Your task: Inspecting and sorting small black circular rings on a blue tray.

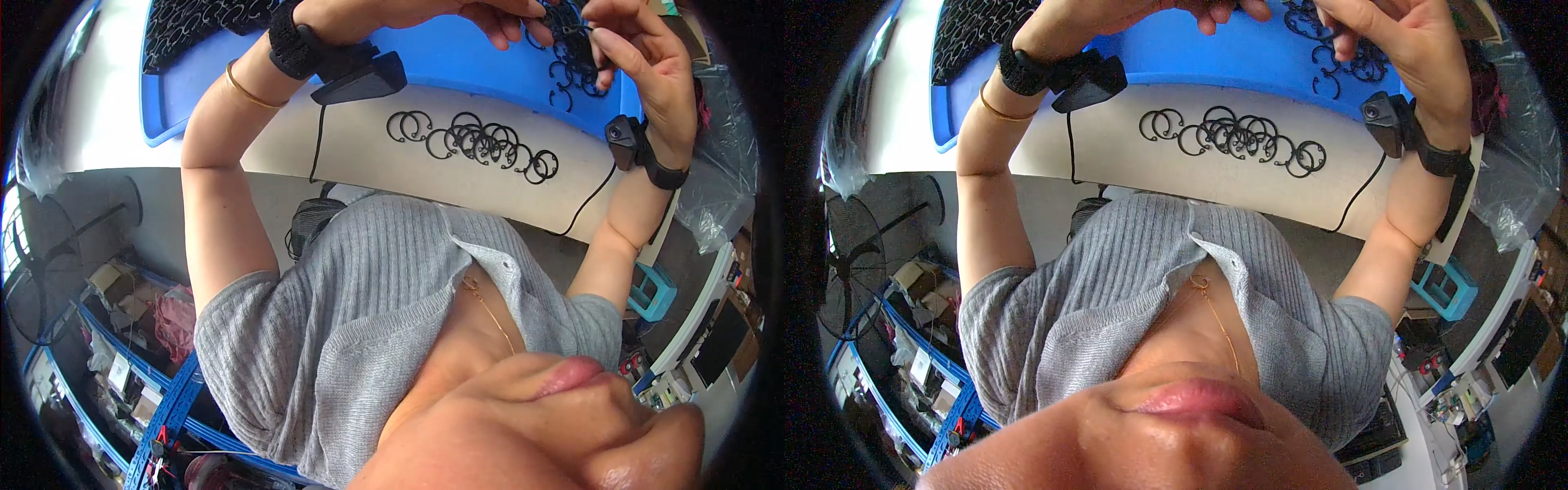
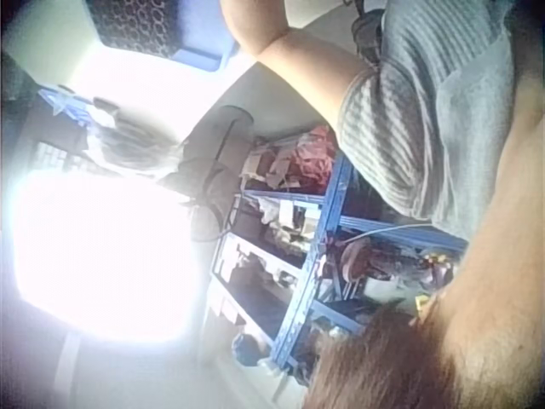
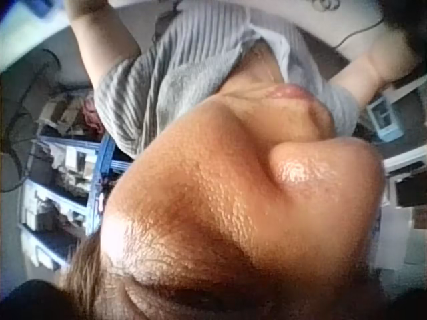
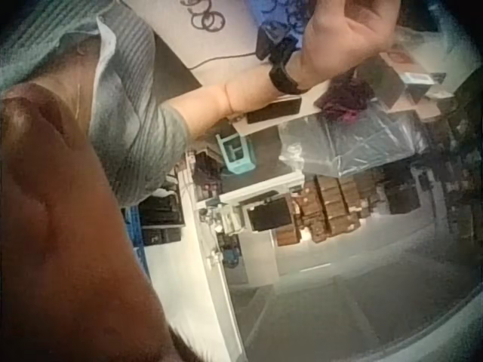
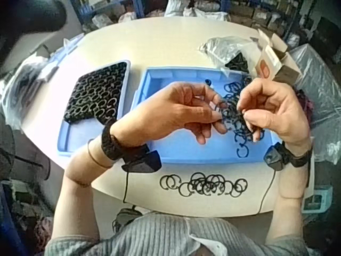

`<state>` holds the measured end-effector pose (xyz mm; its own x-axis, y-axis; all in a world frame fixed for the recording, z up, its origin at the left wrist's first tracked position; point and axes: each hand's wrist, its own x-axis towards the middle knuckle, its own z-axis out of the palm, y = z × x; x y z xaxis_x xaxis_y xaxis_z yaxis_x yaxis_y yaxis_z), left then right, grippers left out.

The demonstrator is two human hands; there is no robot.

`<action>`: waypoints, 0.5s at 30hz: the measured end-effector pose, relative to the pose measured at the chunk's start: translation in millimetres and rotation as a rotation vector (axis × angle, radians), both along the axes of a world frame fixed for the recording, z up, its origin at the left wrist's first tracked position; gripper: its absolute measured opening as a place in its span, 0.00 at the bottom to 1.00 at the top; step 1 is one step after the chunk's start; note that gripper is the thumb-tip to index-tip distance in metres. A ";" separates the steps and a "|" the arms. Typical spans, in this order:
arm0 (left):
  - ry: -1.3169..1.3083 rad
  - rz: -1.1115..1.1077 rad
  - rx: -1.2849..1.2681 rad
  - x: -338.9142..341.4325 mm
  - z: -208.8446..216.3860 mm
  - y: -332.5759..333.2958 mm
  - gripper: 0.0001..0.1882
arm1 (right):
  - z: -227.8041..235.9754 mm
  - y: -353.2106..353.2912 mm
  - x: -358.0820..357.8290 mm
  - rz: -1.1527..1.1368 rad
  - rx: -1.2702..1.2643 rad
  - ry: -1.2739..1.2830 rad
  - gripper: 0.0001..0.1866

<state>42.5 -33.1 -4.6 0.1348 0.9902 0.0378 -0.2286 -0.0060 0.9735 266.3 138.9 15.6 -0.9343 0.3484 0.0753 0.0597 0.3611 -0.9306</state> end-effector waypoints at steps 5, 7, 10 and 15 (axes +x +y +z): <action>0.014 -0.002 0.012 0.5 -0.3 -1.5 0.09 | 17.2 -11.3 2.2 0.086 -0.047 0.026 0.06; 0.000 -0.016 0.040 3.3 0.3 -0.1 0.09 | 20.0 -15.7 0.5 0.065 -0.057 0.005 0.07; 0.114 0.019 0.046 9.6 2.0 0.7 0.08 | 20.8 -19.6 -2.2 0.051 -0.078 -0.031 0.07; 0.501 0.190 0.203 21.7 18.1 -9.3 0.07 | 21.5 -21.5 -0.7 0.102 -0.028 -0.038 0.06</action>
